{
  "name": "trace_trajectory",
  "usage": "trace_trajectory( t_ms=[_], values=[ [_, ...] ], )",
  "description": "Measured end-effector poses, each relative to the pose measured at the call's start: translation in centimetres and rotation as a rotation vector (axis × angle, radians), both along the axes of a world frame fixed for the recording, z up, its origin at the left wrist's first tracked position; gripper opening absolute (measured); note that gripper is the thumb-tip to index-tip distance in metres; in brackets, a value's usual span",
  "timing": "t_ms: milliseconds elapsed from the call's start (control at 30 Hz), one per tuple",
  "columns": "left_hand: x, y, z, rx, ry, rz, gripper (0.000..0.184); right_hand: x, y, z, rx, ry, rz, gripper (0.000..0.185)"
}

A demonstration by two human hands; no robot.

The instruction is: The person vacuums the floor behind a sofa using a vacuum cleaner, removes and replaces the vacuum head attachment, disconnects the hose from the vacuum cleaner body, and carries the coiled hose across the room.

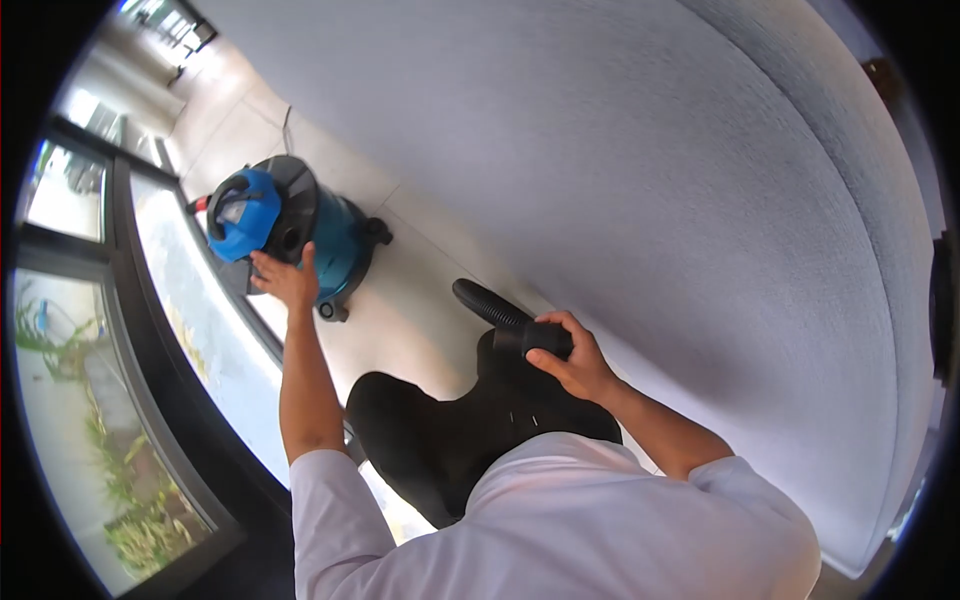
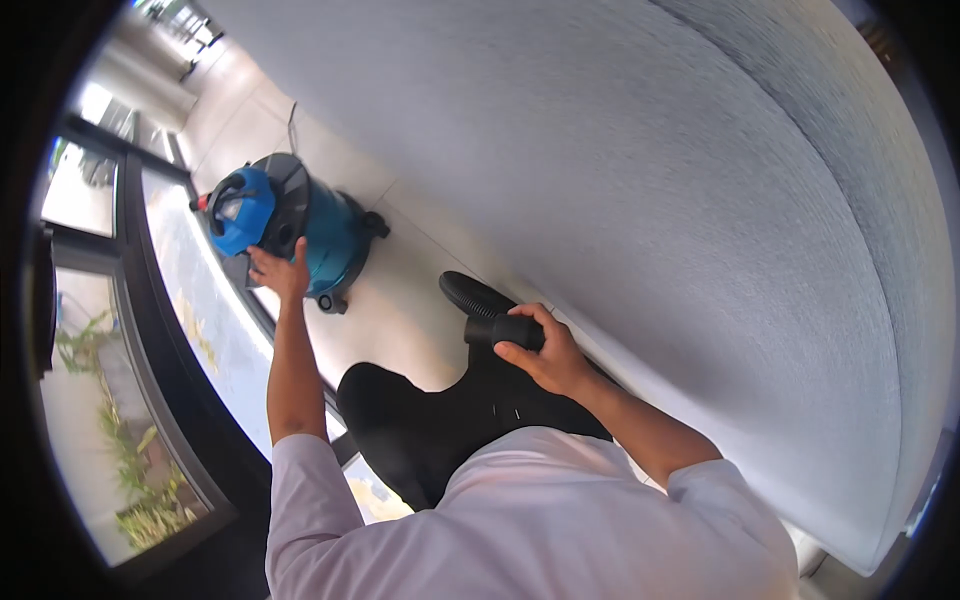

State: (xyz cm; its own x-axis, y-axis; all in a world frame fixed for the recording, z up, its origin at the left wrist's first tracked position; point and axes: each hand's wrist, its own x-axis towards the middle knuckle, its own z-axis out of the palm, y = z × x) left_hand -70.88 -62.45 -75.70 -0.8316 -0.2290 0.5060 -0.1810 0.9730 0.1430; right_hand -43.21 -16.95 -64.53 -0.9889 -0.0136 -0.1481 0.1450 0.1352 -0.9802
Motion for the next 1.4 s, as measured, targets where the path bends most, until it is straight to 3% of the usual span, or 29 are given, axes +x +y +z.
trace_trajectory(
  t_ms=[100,133,167,200,267,333,367,433,500,533,600,667,733,767,800,867,933,967,1033,1067,1100,1167,1233,1267,1300,1333,1367,1400],
  values=[
    [-3.9,-5.6,-2.8,-0.061,-0.029,-0.049,0.124,1.9,0.2,-0.7,-0.006,-0.052,-0.011,0.056],
    [-5.5,-8.7,-3.6,-0.029,-0.071,-0.148,0.116,2.7,0.1,-0.9,-0.043,-0.089,0.005,0.055],
    [-6.0,-8.4,0.7,0.299,-0.387,-0.054,0.107,2.0,0.2,-1.7,-0.028,-0.063,0.049,0.055],
    [-9.2,-12.2,-0.9,0.219,-0.384,-0.082,0.092,2.1,0.3,-2.4,-0.036,-0.068,0.012,0.055],
    [-6.9,-7.9,3.1,0.413,-0.331,-0.285,0.073,3.2,0.2,-3.6,-0.155,-0.039,0.018,0.055],
    [4.9,4.1,10.2,0.644,-0.332,-0.493,0.06,5.3,-0.7,-3.6,-0.351,-0.132,0.013,0.053],
    [10.1,7.2,10.7,0.831,-0.427,-0.65,0.057,5.9,-1.1,-3.9,-0.406,-0.127,0.012,0.051],
    [20.6,12.9,10.3,0.987,-0.594,-1.042,0.079,7.3,-2.3,-4.8,-0.553,-0.11,0.01,0.049],
    [28.8,18.7,9.9,0.935,-0.616,-1.158,0.113,9.6,-3.0,-5.2,-0.665,-0.063,0.002,0.046],
    [32.1,21.1,9.3,1.074,-0.595,-1.135,0.128,10.9,-3.1,-5.5,-0.685,-0.05,0.015,0.046],
    [35.8,24.0,8.0,1.204,-0.368,-1.13,0.135,13.3,-3.6,-6.1,-0.676,-0.048,-0.055,0.047],
    [39.3,26.6,7.6,1.046,-0.243,-1.124,0.128,16.6,-3.4,-7.7,-0.741,-0.1,-0.154,0.058],
    [42.1,28.8,8.2,0.586,-0.061,-1.222,0.117,19.4,-2.3,-7.7,-0.826,-0.116,-0.2,0.061],
    [43.5,29.7,7.9,0.516,-0.116,-1.17,0.104,20.6,-1.8,-6.9,-0.837,-0.111,-0.249,0.065],
    [44.6,29.9,9.1,0.511,-0.14,-1.205,0.104,21.2,-1.0,-6.0,-0.789,-0.172,-0.213,0.068],
    [46.5,31.6,11.0,-0.087,-0.172,-1.077,0.095,23.8,1.1,-4.8,-0.726,-0.245,-0.168,0.077],
    [47.7,32.9,9.7,0.008,-0.162,-1.271,0.087,26.2,2.6,-6.5,-0.708,-0.221,-0.059,0.076],
    [48.0,33.1,8.4,0.048,-0.192,-1.296,0.076,26.9,3.3,-7.7,-0.493,-0.16,-0.041,0.073],
    [49.1,34.4,7.8,0.039,-0.245,-1.254,0.06,29.2,5.1,-8.7,-0.389,-0.037,0.038,0.068],
    [50.2,35.0,7.5,0.022,-0.346,-1.222,0.058,32.1,6.6,-7.2,-0.343,-0.106,0.026,0.066],
    [50.0,34.8,6.2,0.006,-0.46,-1.245,0.056,34.1,6.9,-8.5,-0.454,-0.041,-0.054,0.068],
    [49.8,35.1,5.4,0.138,-0.715,-1.135,0.053,38.1,9.4,-11.4,-0.632,-0.247,-0.159,0.07],
    [48.1,34.0,5.1,0.363,-0.853,-1.204,0.049,42.0,12.1,-21.0,-0.524,-0.395,-0.38,0.066],
    [45.6,32.4,4.7,0.596,-0.874,-1.218,0.046,44.1,13.6,-24.9,-0.382,-0.501,-0.548,0.062],
    [45.0,31.7,4.7,0.774,-0.797,-1.31,0.048,47.6,15.3,-29.3,-0.474,-0.629,-0.759,0.06],
    [41.6,28.8,2.6,0.95,-0.867,-1.316,0.051,51.3,16.3,-31.6,-0.636,-0.599,-1.09,0.06],
    [41.2,27.1,3.7,1.072,-1.008,-1.213,0.046,54.6,18.1,-35.6,-0.779,-0.625,-1.352,0.062],
    [42.7,28.0,6.2,1.204,-0.901,-1.193,0.045,58.2,19.6,-39.4,-0.629,-0.651,-1.449,0.063]
  ],
)
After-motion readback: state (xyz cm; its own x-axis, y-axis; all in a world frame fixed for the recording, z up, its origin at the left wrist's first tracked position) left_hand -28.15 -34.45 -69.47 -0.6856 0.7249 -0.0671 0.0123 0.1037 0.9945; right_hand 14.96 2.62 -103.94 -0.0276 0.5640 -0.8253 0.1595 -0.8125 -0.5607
